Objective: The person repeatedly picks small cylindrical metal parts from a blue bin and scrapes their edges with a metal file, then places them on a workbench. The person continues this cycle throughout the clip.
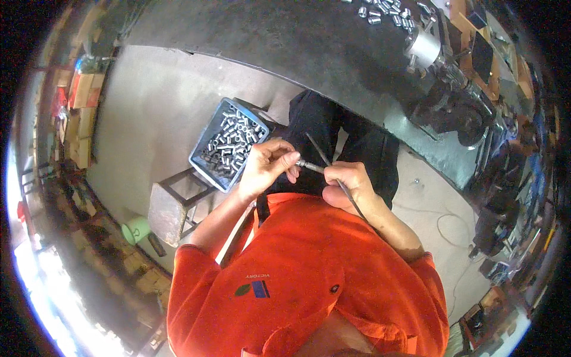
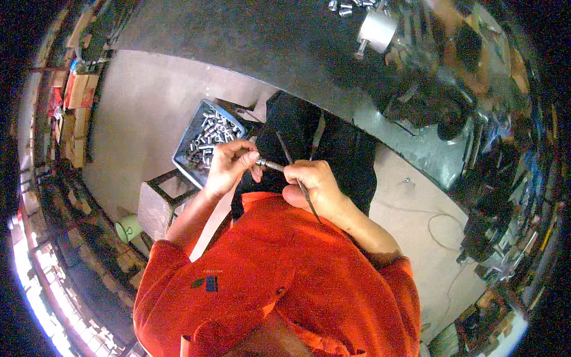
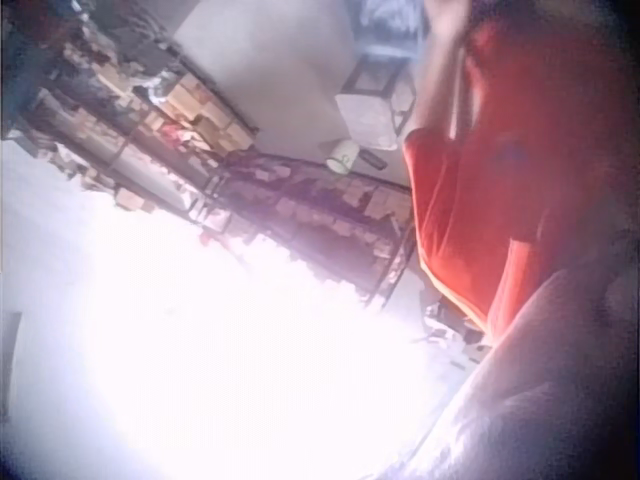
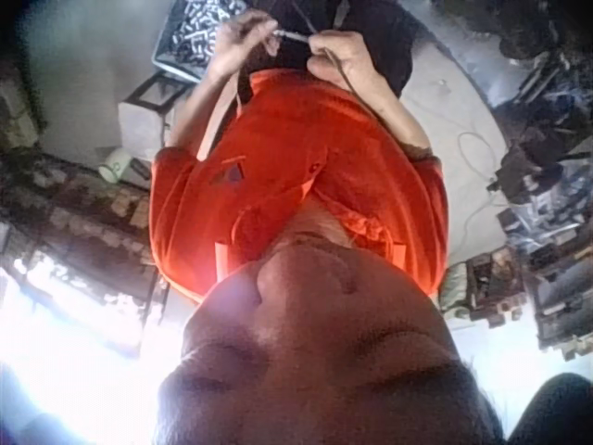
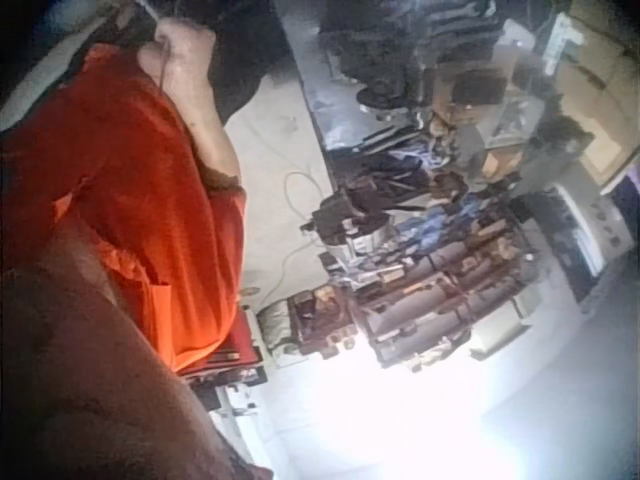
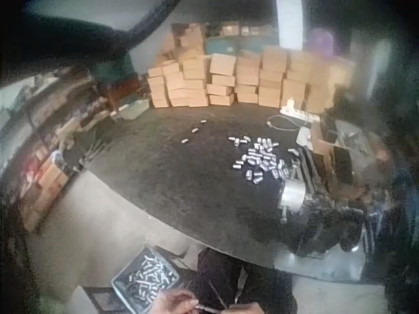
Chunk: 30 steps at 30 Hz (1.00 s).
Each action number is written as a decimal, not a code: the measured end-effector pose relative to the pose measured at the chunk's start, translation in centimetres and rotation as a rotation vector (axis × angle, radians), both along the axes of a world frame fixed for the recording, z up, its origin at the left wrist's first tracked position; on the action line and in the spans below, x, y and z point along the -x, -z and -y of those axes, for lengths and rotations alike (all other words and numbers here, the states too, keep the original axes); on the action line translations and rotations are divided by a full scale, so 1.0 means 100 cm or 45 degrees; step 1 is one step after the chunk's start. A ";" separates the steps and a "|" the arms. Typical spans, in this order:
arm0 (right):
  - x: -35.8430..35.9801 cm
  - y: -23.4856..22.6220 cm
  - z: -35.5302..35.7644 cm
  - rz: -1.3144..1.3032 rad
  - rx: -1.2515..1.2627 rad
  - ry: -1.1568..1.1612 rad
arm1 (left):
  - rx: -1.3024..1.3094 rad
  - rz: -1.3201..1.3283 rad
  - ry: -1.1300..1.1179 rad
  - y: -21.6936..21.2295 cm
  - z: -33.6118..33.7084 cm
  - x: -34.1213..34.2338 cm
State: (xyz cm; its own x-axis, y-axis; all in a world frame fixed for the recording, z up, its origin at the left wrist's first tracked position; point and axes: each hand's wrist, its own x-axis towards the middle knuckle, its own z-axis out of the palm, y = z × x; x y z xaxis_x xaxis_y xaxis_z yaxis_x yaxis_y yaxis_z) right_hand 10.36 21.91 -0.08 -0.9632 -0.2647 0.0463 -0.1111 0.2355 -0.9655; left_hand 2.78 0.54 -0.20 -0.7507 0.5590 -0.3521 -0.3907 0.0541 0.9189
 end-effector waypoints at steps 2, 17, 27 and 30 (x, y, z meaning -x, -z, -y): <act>-0.001 0.001 0.001 -0.031 -0.036 0.016 | 0.002 -0.141 0.090 -0.004 -0.002 0.003; -0.006 0.002 -0.007 -0.070 -0.004 0.152 | 0.211 -0.328 0.000 -0.009 0.001 0.016; -0.008 -0.028 0.001 -0.101 0.221 -0.138 | 0.761 -1.296 0.051 0.016 0.005 0.022; -0.007 -0.028 0.003 -0.040 0.250 -0.133 | 0.683 -1.317 0.071 0.017 0.006 0.021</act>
State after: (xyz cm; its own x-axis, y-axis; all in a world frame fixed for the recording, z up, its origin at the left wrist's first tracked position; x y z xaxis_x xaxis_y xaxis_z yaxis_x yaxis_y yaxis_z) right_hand 11.06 21.59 2.76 -0.9282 -0.3462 0.1362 -0.1556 0.0288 -0.9874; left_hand 0.66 -0.02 -1.89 -0.7971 0.5653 0.2121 0.5464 0.5259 0.6518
